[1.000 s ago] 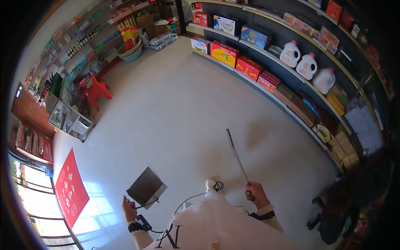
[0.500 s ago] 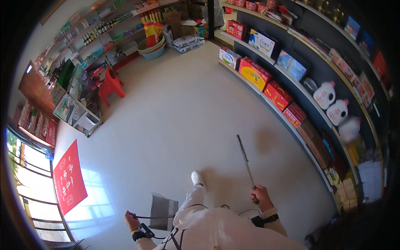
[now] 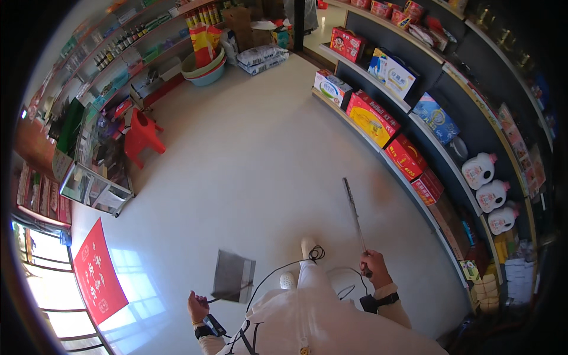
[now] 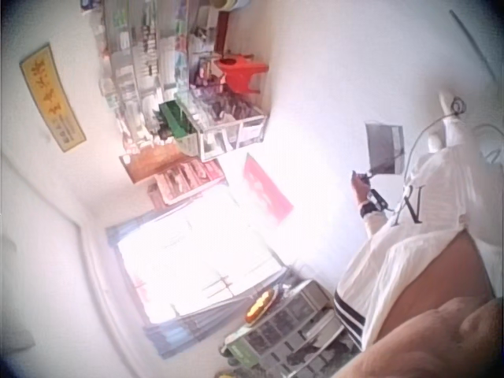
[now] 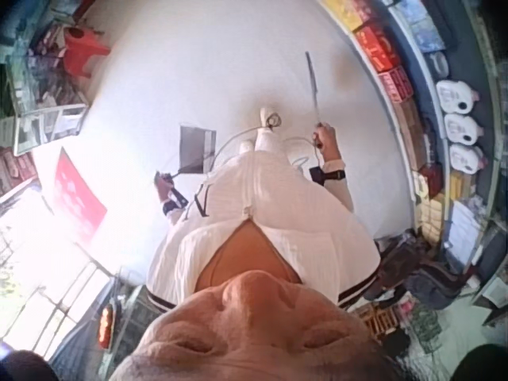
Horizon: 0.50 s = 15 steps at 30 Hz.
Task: The person sweeps the tiled floor using a broom and a dustpan, moving several wooden chairs aside to sweep the areas beneath them.
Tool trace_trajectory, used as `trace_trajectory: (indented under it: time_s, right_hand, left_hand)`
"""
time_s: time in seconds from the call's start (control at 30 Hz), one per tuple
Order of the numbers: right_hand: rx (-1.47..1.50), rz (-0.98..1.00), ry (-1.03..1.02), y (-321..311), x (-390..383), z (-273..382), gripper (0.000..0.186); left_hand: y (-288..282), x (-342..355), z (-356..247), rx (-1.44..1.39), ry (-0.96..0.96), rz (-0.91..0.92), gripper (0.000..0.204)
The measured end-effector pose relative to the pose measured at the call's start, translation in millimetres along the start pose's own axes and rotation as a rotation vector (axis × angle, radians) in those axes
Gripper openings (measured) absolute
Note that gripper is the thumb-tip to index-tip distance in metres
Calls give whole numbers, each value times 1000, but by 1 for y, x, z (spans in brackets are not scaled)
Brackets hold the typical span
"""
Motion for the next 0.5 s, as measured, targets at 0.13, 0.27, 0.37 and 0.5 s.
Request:
trace_trajectory:
  time_s: [0.13, 0.27, 0.37, 0.5]
  right_hand:
    - [40, -14, 16, 21, 58, 40, 4]
    - [23, 36, 41, 38, 128, 70, 4]
    - [113, 24, 78, 54, 176, 113, 5]
    - [169, 5, 73, 70, 229, 161, 6]
  left_hand:
    - [137, -34, -15, 77, 56, -33, 46]
    - [201, -2, -49, 181, 162, 21, 44]
    - [255, 3, -92, 115, 292, -34, 34]
    - [344, -7, -143, 236, 437, -157, 35]
Point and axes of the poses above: each hand's wrist, its own x-axis towards the middle knuckle, its own y-axis out of the palm, z = x × y, the point moved 1 cm from there along x, towards the middle knuckle, and after that the axes turned 15 degrees about -y, right-handed, at the moved point
